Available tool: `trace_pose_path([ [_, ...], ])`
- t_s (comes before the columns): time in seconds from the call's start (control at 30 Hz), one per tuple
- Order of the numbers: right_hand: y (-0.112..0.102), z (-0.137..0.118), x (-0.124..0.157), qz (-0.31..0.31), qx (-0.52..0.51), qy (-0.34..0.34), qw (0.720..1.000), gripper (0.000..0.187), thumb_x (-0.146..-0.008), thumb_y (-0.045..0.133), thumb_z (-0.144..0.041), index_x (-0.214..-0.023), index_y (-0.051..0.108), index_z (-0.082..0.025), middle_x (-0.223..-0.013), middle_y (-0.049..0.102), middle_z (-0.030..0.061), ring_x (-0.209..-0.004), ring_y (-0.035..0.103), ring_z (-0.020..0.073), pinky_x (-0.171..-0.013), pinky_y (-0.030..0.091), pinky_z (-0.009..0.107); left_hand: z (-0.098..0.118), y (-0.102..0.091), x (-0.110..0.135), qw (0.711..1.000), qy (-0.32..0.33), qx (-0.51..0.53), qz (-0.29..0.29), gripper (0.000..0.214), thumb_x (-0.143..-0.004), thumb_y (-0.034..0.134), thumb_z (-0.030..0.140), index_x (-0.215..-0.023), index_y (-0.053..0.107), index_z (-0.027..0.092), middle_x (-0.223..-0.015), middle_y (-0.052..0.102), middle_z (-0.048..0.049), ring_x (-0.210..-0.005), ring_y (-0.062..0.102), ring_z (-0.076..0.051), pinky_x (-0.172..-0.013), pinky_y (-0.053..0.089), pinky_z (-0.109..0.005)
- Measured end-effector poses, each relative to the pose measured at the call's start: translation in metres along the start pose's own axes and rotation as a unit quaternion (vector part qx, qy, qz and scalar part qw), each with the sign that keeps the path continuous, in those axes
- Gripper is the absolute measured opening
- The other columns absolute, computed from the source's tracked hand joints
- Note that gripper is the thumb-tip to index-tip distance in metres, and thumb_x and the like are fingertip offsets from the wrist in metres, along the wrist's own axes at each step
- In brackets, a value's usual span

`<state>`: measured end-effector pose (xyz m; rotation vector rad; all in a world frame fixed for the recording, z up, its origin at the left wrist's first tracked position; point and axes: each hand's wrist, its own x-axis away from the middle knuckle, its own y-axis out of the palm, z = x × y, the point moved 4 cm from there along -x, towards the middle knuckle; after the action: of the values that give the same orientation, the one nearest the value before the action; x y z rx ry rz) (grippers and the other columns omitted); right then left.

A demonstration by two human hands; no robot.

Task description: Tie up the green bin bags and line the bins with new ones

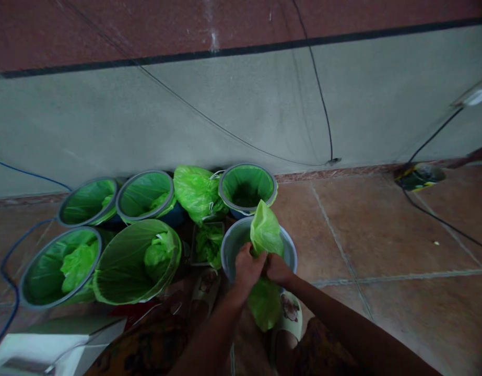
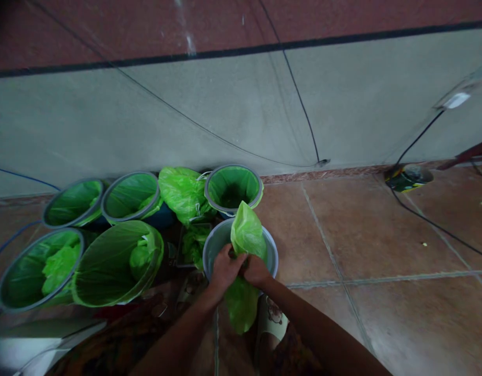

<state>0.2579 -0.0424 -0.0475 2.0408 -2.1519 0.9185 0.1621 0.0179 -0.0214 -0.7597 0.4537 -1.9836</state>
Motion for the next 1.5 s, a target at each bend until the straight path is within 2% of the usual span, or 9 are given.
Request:
trace_pose_path([
  [0.17,-0.012,0.0,0.009,-0.006,-0.022,0.001,1.0,0.021,-0.071,0.066,-0.035,-0.065,0.063,-0.015,-0.061,0.061,0.001,-0.057,0.052,0.0123,-0.054,0.04,0.023,-0.017,-0.007,-0.008,0.995,-0.074,0.065,0.005,0.024,-0.083,0.05,0.026,-0.063,0.061,0.016,-0.062,0.064,-0.0051,-0.066,0.063,-0.017,-0.064,0.044,-0.027],
  [0.37,-0.063,0.031,0.058,0.093,-0.222,0.122,0.963,0.044,-0.071,0.064,-0.057,-0.078,0.067,-0.014,-0.069,0.064,0.0034,-0.06,0.055,0.0138,-0.056,0.044,0.025,-0.054,-0.033,-0.006,0.902,-0.206,0.377,0.039,0.015,-0.073,0.06,0.029,-0.072,0.06,0.015,-0.06,0.061,0.0,-0.053,0.057,-0.012,-0.057,0.049,-0.026],
  [0.53,-0.099,0.086,0.105,0.2,-0.227,0.246,0.921,0.049,-0.073,0.06,-0.059,-0.087,0.066,-0.013,-0.073,0.065,0.0076,-0.064,0.059,0.0177,-0.06,0.049,0.03,-0.078,-0.067,-0.004,0.936,-0.229,0.263,0.047,0.015,-0.077,0.051,0.025,-0.068,0.058,0.015,-0.059,0.059,0.0,-0.053,0.058,-0.013,-0.056,0.049,-0.026],
  [0.63,-0.111,0.093,0.114,0.223,-0.037,0.276,0.934,0.053,-0.076,0.054,-0.052,-0.107,0.062,-0.009,-0.089,0.067,0.0161,-0.079,0.063,0.0273,-0.072,0.052,0.041,-0.086,-0.082,0.0,0.957,-0.224,0.178,0.048,0.018,-0.078,0.051,0.024,-0.063,0.057,0.016,-0.056,0.058,-0.0019,-0.056,0.06,-0.016,-0.057,0.047,-0.027],
  [0.77,-0.105,0.03,0.094,0.277,0.311,0.033,0.909,0.068,-0.076,0.059,-0.034,-0.139,0.042,-0.015,-0.135,0.05,0.0175,-0.12,0.048,0.0351,-0.098,0.04,0.05,-0.068,-0.092,0.007,0.986,-0.132,-0.092,0.048,0.015,-0.08,0.051,0.021,-0.083,0.064,0.013,-0.079,0.066,-0.0107,-0.083,0.064,-0.024,-0.073,0.047,-0.031],
  [0.9,-0.07,-0.022,0.055,0.185,0.407,-0.12,0.886,0.05,-0.083,0.054,-0.024,-0.133,0.051,-0.017,-0.133,0.053,0.0141,-0.121,0.045,0.0305,-0.103,0.034,0.045,-0.03,-0.087,0.011,0.961,0.018,-0.239,0.136,0.051,-0.074,0.054,0.009,-0.125,0.05,0.01,-0.121,0.058,-0.017,-0.111,0.055,-0.027,-0.092,0.044,-0.037],
  [1.1,-0.059,-0.031,0.02,0.106,0.294,-0.084,0.946,0.03,-0.094,0.039,-0.03,-0.086,0.064,-0.017,-0.085,0.065,0.007,-0.081,0.057,0.0191,-0.076,0.041,0.031,0.009,-0.059,-0.001,0.952,0.187,-0.218,0.101,0.047,-0.079,0.054,0.011,-0.125,0.053,0.015,-0.127,0.056,-0.0135,-0.117,0.052,-0.028,-0.102,0.038,-0.043],
  [1.33,-0.089,-0.024,0.01,-0.026,-0.066,0.007,0.997,0.043,-0.084,0.049,-0.056,-0.069,0.055,-0.017,-0.058,0.05,-0.003,-0.054,0.044,0.0102,-0.051,0.033,0.023,-0.005,-0.064,-0.033,0.985,0.149,-0.012,-0.088,0.024,-0.086,0.048,0.024,-0.092,0.07,0.017,-0.084,0.07,-0.0027,-0.078,0.062,-0.016,-0.076,0.046,-0.026],
  [1.5,-0.112,-0.011,-0.035,0.033,-0.032,0.005,0.999,0.044,-0.083,0.049,-0.056,-0.07,0.061,-0.015,-0.061,0.057,0.0,-0.057,0.049,0.0121,-0.054,0.036,0.024,-0.02,-0.074,-0.073,0.985,0.067,0.06,-0.144,0.029,-0.077,0.058,0.039,-0.075,0.07,0.013,-0.063,0.062,0.0015,-0.059,0.052,-0.011,-0.058,0.04,-0.022],
])
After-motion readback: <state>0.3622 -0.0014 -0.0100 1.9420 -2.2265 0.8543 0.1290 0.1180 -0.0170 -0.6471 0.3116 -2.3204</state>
